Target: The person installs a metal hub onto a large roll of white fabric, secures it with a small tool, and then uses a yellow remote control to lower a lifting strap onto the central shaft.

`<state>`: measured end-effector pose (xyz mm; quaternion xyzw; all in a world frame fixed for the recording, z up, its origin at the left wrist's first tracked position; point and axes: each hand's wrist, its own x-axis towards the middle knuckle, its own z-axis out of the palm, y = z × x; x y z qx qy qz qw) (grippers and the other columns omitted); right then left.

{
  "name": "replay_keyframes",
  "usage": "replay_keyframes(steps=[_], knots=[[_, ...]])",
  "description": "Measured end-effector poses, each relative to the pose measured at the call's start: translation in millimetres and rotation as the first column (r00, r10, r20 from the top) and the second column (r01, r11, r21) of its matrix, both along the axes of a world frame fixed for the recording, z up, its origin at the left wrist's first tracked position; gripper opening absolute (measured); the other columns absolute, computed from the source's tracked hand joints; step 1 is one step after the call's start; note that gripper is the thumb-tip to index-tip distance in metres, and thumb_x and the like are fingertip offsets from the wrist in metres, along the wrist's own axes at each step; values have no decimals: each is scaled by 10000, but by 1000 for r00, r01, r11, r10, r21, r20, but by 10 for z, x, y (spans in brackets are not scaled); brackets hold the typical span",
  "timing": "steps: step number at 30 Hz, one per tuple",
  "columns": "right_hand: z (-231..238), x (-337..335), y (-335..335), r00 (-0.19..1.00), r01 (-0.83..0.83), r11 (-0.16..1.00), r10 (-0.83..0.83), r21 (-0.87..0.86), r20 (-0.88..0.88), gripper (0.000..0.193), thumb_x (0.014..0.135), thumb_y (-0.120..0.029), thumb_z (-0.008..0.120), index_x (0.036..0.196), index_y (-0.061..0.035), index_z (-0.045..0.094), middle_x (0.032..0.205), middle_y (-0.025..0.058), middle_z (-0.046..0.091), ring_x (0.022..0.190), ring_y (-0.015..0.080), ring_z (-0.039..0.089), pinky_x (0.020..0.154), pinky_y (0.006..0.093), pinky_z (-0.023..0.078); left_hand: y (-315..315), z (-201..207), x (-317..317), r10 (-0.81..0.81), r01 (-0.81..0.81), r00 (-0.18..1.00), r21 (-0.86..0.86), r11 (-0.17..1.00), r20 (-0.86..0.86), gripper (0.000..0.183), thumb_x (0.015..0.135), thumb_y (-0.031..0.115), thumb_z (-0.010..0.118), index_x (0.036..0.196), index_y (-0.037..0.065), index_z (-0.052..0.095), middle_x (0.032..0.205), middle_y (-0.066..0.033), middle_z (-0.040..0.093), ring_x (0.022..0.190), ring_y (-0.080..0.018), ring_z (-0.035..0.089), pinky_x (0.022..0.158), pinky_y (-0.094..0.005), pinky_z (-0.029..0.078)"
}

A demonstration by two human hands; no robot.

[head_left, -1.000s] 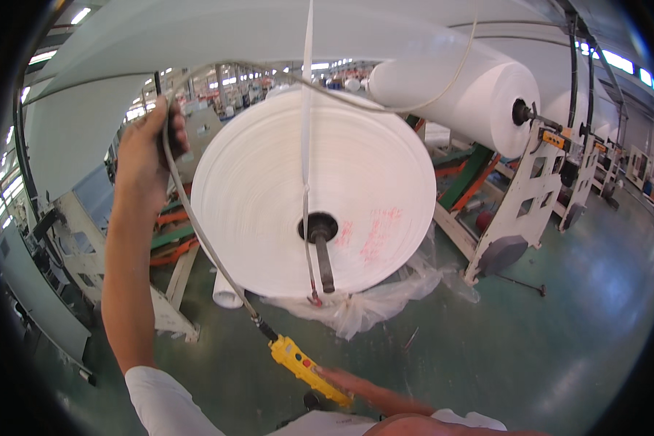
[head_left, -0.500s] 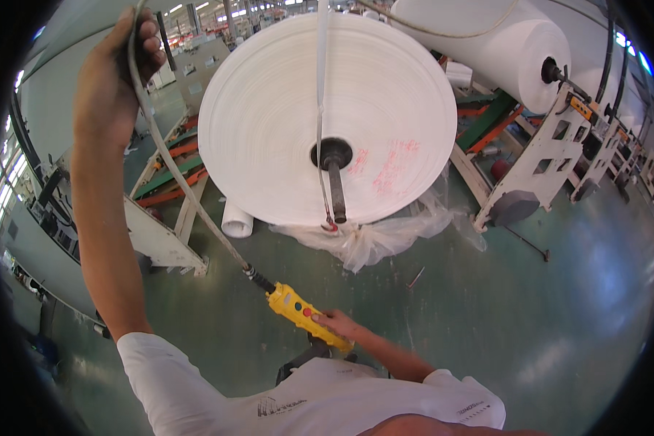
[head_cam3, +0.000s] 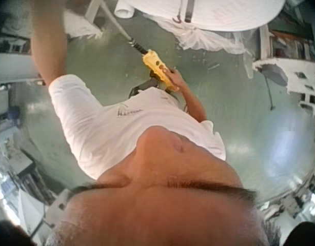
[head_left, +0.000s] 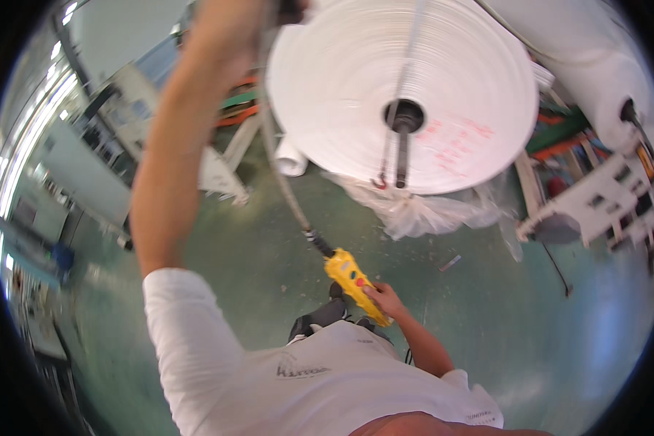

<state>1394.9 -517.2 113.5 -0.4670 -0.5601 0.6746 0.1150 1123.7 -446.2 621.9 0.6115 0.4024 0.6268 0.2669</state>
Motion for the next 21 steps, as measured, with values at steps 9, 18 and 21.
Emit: replay_keyframes(steps=[9, 18, 21], knots=[[-918, 238, -41, 991, 116, 988, -109, 105, -72, 564, 860, -457, 631, 1082, 62, 627, 805, 16, 600, 709, 88, 510, 619, 262, 426, 385, -540, -99, 7, -36, 978, -137, 990, -209, 396, 968, 342, 509, 936, -33, 631, 794, -84, 646, 713, -143, 609, 702, -279, 499], [-328, 338, -119, 981, -18, 975, -25, 222, 190, 639, 777, -591, 636, 1014, 2, 669, 783, 160, 643, 735, 228, 600, 676, 364, 462, 484, -2031, -1155, 328, -394, 898, -203, 897, -292, 409, 967, 303, 533, 1187, -37, 590, 1056, -50, 634, 936, -108, 578, 872, -255, 447], [-396, 620, -260, 958, 99, 970, -153, 221, 242, 615, 782, -571, 635, 1013, -1, 665, 781, 169, 634, 722, 243, 595, 676, 373, 460, 680, -3181, -1298, 359, -392, 920, -367, 843, -159, 337, 969, 304, 531, 1061, -7, 622, 941, -33, 626, 843, -106, 566, 747, -261, 468]])
